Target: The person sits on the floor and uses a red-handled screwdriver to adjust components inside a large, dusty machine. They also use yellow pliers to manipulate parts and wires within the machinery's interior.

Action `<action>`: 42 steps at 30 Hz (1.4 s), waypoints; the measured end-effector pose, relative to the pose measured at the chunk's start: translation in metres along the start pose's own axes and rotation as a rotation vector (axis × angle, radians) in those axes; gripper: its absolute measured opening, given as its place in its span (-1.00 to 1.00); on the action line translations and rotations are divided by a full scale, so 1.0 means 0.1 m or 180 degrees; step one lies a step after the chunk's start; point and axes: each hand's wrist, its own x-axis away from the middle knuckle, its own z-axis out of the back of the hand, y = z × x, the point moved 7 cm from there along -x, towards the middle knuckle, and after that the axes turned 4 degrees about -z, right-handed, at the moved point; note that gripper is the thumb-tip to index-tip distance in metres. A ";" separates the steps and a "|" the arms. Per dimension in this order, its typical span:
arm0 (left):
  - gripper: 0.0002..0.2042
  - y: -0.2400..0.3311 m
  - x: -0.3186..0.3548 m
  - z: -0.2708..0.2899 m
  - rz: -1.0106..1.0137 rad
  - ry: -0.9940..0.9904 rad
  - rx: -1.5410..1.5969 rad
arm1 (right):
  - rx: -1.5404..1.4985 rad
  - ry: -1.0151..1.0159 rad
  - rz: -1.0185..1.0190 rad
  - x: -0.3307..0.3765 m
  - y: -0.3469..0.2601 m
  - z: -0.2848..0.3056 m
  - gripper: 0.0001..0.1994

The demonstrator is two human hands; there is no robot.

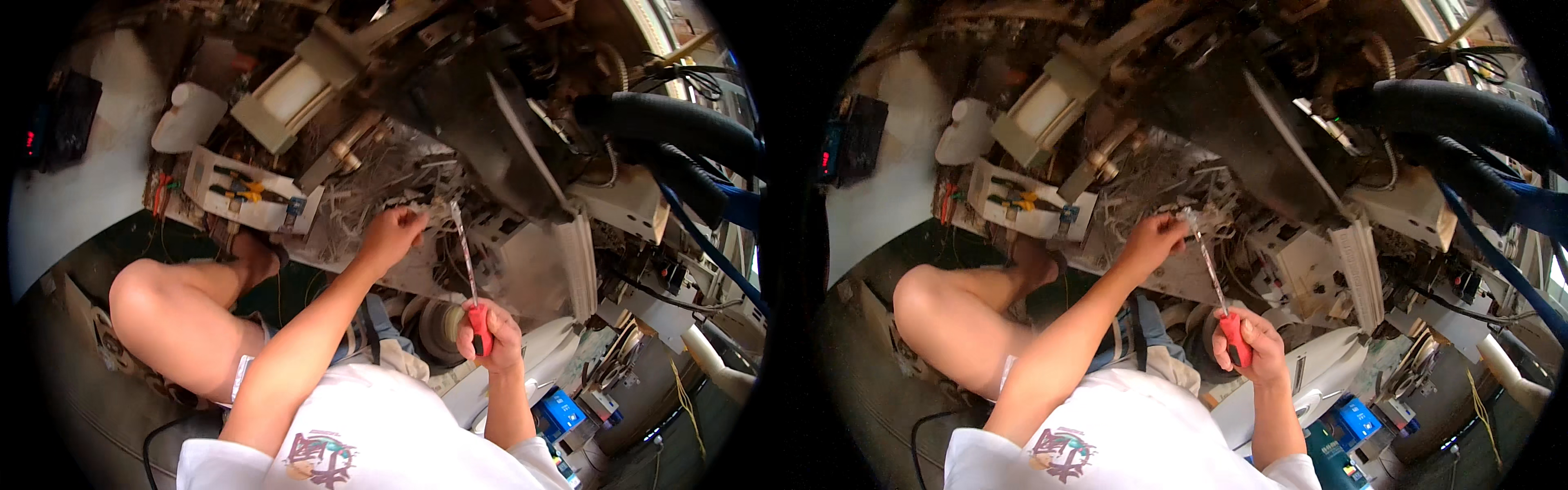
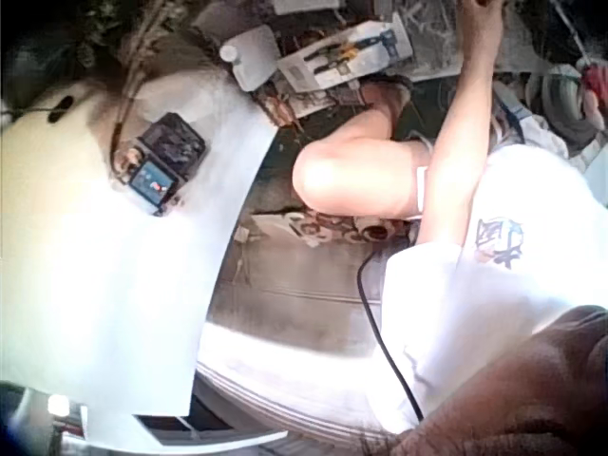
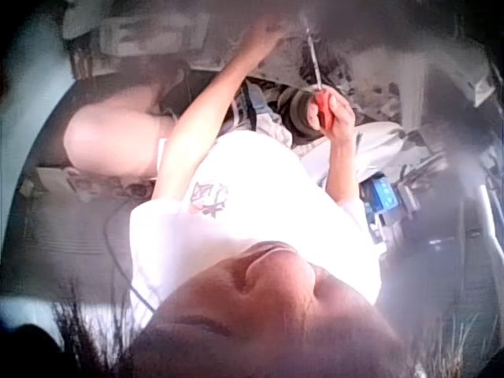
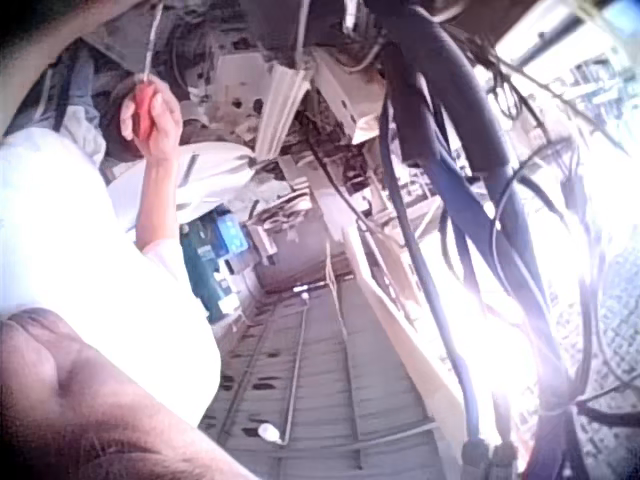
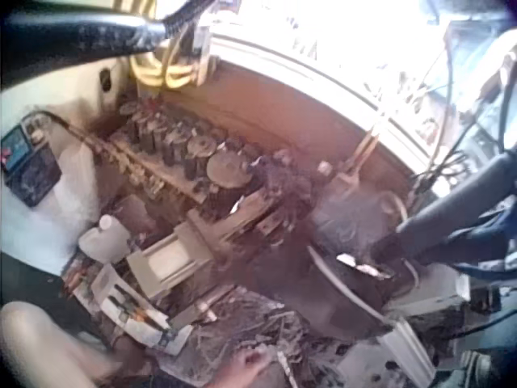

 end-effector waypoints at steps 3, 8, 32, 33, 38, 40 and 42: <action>-0.72 0.51 0.16 0.01 -0.1225 -0.0439 -0.0860 | 0.0380 0.0265 0.0081 0.09 -0.25 0.15 -0.43; -0.89 1.65 0.63 0.41 -0.2136 -0.1279 -0.2572 | 0.1517 0.1073 0.0304 0.43 -0.99 0.67 -0.50; -0.85 1.13 3.82 2.22 -0.0189 0.2978 -0.1175 | 0.6125 0.1764 0.2007 -1.74 -2.79 0.95 -0.66; -0.90 0.80 4.04 2.20 -0.0002 0.2937 -0.1229 | 0.6356 0.1714 0.2414 -1.75 -2.74 0.88 -0.68; -0.94 0.56 3.80 2.04 0.0032 0.3752 -0.1176 | 0.6549 0.1797 0.1819 -1.79 -2.71 1.02 -0.67; -0.91 0.77 3.54 2.11 0.0325 0.3941 -0.0564 | 0.6447 0.1904 0.2281 -1.67 -2.73 0.98 -0.64; -0.90 0.76 3.55 2.62 -0.0577 0.3662 -0.1302 | 0.6481 0.2056 0.2223 -1.59 -2.73 1.05 -0.61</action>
